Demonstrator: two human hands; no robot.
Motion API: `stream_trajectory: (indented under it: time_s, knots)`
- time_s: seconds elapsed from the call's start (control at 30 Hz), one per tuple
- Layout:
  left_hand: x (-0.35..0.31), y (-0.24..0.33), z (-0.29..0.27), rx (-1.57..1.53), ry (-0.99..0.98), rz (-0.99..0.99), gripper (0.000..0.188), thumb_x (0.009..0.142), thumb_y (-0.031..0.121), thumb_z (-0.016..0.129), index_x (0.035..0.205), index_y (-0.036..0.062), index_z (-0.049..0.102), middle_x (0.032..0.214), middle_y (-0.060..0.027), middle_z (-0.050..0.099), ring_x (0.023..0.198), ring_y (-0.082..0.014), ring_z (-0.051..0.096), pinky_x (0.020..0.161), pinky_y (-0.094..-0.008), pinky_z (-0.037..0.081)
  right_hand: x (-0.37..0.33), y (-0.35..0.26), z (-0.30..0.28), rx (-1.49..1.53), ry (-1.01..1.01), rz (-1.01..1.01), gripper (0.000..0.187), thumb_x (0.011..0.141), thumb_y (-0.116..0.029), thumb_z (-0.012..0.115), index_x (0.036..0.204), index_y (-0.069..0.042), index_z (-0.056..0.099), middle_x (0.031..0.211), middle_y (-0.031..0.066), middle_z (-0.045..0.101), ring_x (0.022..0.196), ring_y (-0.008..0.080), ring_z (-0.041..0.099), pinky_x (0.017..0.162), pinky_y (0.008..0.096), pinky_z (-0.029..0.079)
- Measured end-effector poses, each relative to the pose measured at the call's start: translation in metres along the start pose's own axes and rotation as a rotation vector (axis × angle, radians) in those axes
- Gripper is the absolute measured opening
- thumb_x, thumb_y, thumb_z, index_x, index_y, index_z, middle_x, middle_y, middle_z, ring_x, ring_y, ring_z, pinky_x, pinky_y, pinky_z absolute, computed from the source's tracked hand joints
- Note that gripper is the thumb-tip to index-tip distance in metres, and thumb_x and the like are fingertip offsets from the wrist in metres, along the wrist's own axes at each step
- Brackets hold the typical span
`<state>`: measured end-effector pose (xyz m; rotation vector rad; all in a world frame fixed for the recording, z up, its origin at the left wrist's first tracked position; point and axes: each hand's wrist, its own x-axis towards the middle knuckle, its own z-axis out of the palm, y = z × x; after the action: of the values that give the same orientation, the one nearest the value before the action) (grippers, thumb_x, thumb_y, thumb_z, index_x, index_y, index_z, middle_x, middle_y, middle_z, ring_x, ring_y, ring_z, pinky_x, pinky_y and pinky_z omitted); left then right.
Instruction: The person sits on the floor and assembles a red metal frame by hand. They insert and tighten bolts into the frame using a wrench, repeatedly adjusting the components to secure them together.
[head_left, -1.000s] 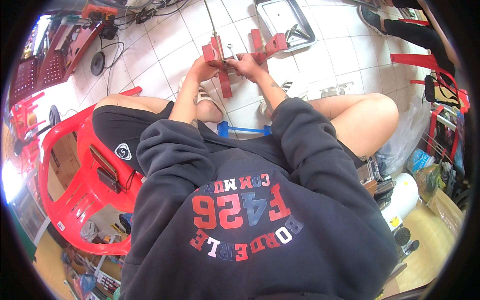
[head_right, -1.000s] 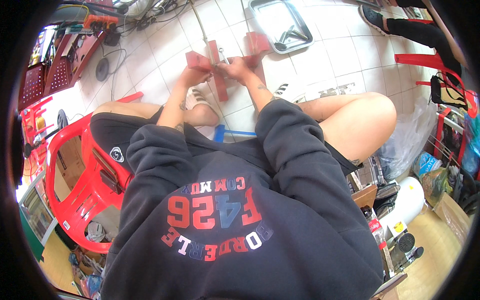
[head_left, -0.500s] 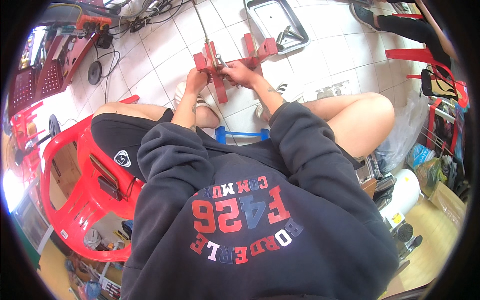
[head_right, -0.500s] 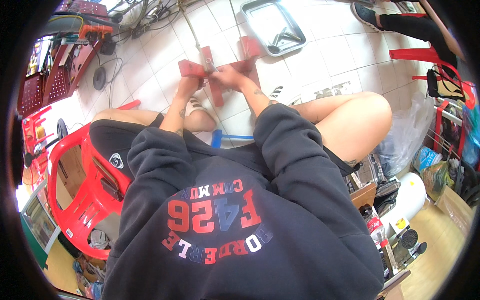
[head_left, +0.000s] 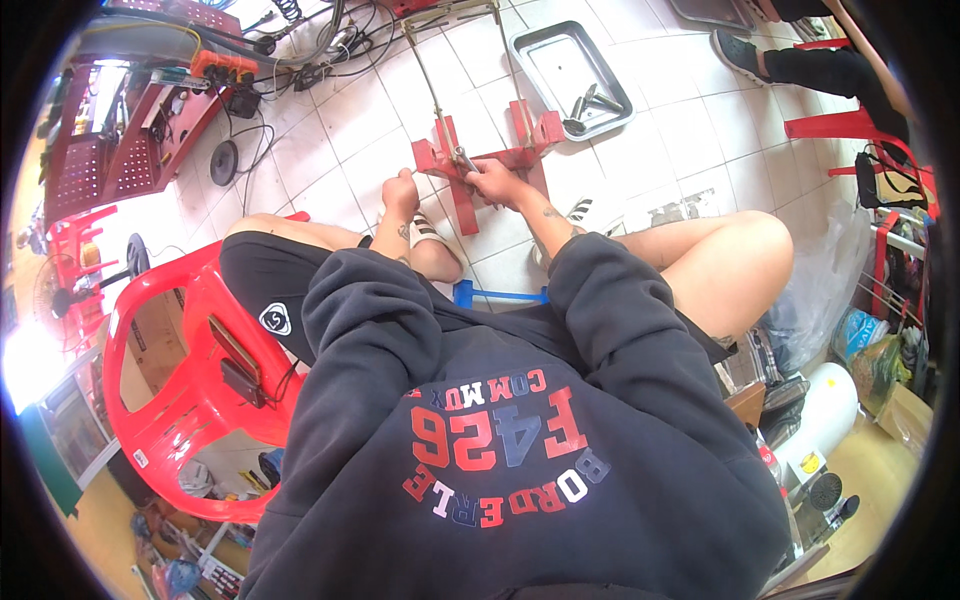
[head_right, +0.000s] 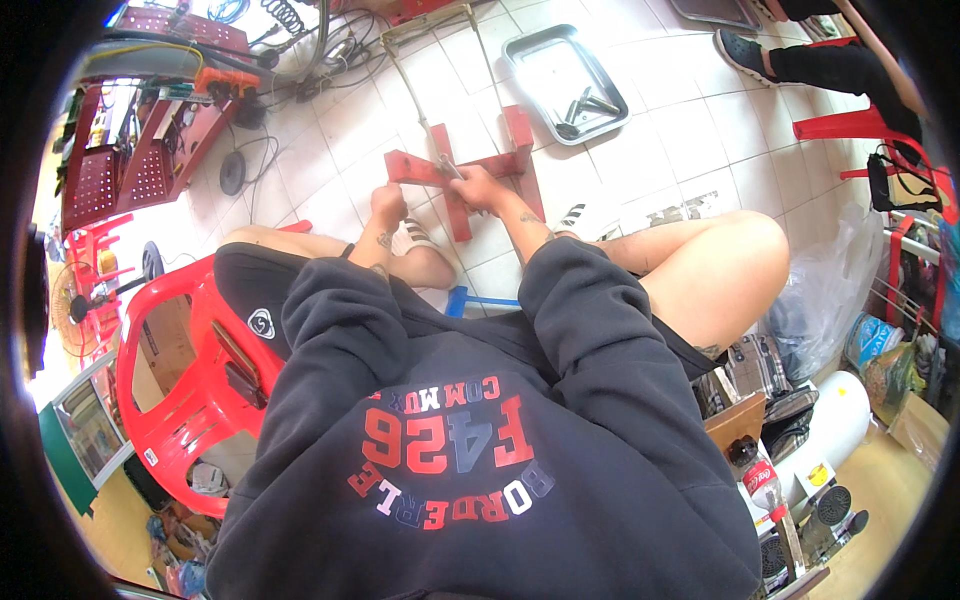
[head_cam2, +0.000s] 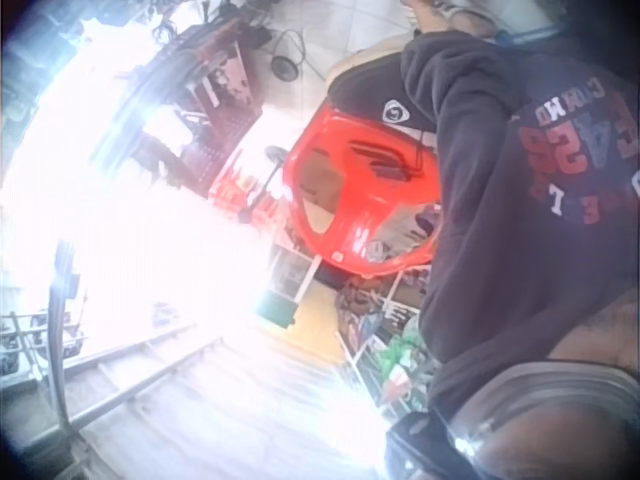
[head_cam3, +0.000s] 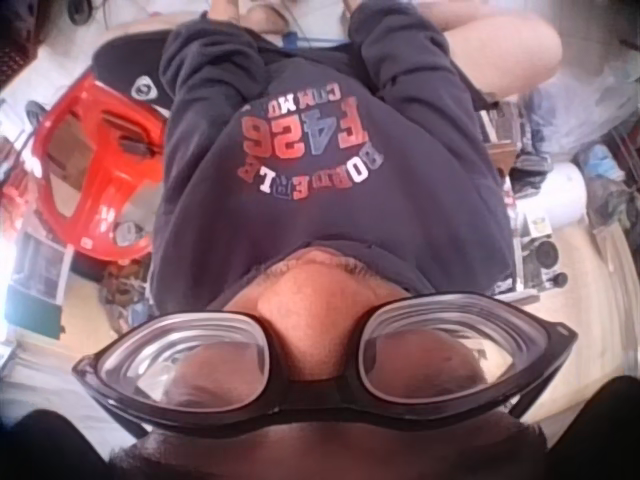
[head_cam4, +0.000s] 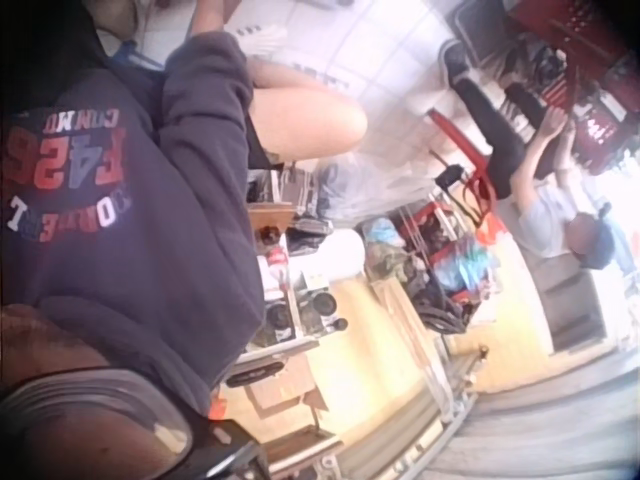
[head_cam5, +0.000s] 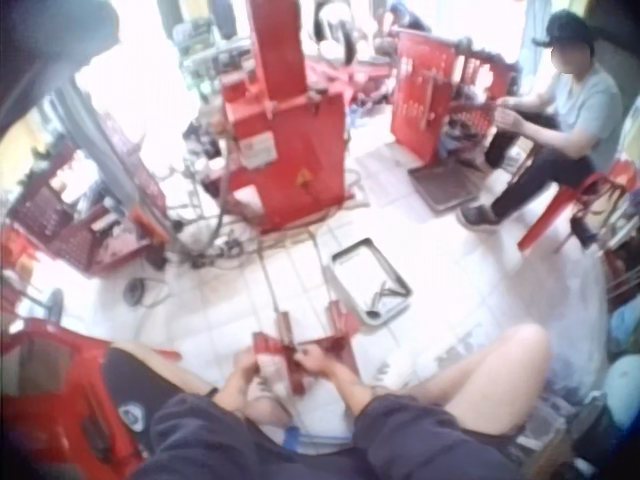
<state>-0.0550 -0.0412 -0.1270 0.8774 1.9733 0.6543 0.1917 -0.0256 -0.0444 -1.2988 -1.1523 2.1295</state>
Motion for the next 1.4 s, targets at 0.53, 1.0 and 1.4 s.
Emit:
stream_trajectory:
  time_s: [0.53,1.0,1.4]
  knots:
    - [-0.054,0.151,-0.02,-0.198,0.282,0.18,0.048,0.095,0.035,0.043,0.077,-0.0046,0.061,0.06,-0.0116,0.059,0.053,-0.0211,0.062,0.054,-0.0338,0.049,0.006,-0.013,-0.004,-0.02,0.202,-0.058,0.021,0.088,-0.015,0.059,0.104,-0.003,0.067,0.078,0.0026,0.065,0.056,0.0061,0.05,0.047,0.0227,0.04]
    - [-0.167,0.293,-0.017,0.066,0.066,0.84,0.019,0.084,0.015,0.066,0.093,-0.0016,0.066,0.088,-0.0156,0.064,0.073,-0.0299,0.064,0.069,-0.0371,0.05,-0.067,-0.18,0.008,0.558,0.289,-0.128,0.021,0.094,-0.02,0.045,0.089,-0.005,0.058,0.063,-0.0015,0.048,0.047,0.0079,0.037,0.043,0.0259,0.03]
    - [-0.173,0.311,-0.026,0.064,0.02,0.999,0.02,0.076,0.011,0.071,0.095,0.0066,0.072,0.091,-0.01,0.062,0.079,-0.0288,0.063,0.07,-0.0368,0.051,-0.093,-0.213,0.027,0.799,0.458,-0.225,0.04,0.098,-0.042,0.033,0.08,-0.013,0.054,0.061,-0.0033,0.047,0.047,0.0076,0.037,0.044,0.0245,0.03]
